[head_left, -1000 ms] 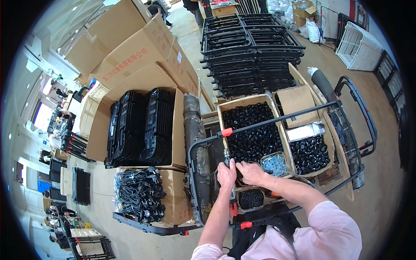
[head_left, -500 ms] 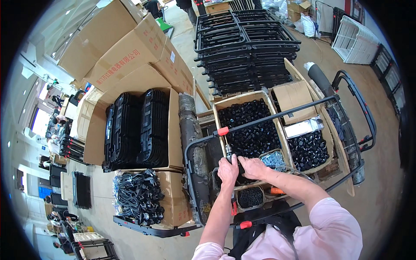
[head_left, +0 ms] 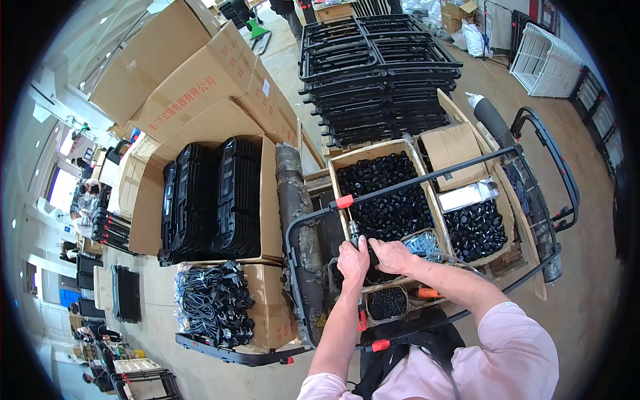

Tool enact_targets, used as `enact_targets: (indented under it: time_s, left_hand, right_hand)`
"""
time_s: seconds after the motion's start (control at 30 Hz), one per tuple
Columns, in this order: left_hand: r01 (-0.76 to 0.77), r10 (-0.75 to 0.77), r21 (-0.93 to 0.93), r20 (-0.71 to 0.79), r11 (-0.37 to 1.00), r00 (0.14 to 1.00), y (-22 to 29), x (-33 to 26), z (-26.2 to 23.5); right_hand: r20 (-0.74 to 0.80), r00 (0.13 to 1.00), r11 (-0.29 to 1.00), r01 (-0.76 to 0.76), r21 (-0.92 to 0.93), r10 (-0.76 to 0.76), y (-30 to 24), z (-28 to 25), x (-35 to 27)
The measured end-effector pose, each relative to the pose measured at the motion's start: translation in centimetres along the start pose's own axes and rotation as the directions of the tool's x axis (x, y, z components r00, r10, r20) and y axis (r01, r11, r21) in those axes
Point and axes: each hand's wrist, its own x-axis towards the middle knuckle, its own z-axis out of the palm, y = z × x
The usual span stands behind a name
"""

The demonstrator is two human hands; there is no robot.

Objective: Assembling components of a leaf blower by connecting wires and using an electric screwdriver.

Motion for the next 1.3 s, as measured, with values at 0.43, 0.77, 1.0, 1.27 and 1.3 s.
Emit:
enact_targets:
  time_s: [0.43, 0.77, 1.0, 1.27, 1.3]
  left_hand:
    - [-0.016, 0.016, 0.019, 0.015, 1.000, 1.000, 0.6, 1.4, 0.2]
    - [0.016, -0.017, 0.019, 0.049, 1.000, 0.999, 1.2, 2.0, 0.0]
    - [0.025, -0.026, 0.027, 0.055, 0.999, 0.998, 1.4, 2.7, 0.0]
    - [0.024, -0.026, 0.026, 0.059, 0.999, 0.998, 1.3, 3.6, 0.3]
    - [0.019, -0.021, 0.033, 0.051, 0.999, 0.998, 1.4, 3.6, 0.4]
  right_hand:
    - [-0.037, 0.999, 1.000, -0.023, 0.018, 0.024, 0.7, -0.2, 0.7]
    - [-0.043, 0.998, 0.999, -0.039, 0.010, 0.039, 1.1, -0.5, 1.1]
    - [-0.064, 0.998, 1.000, -0.021, 0.012, 0.022, 1.5, -0.4, 1.6]
    - [-0.008, 0.998, 0.997, -0.069, 0.041, 0.070, 1.2, -1.2, 2.4]
    - [0.008, 0.996, 0.994, -0.095, 0.054, 0.094, 1.3, -1.3, 2.4]
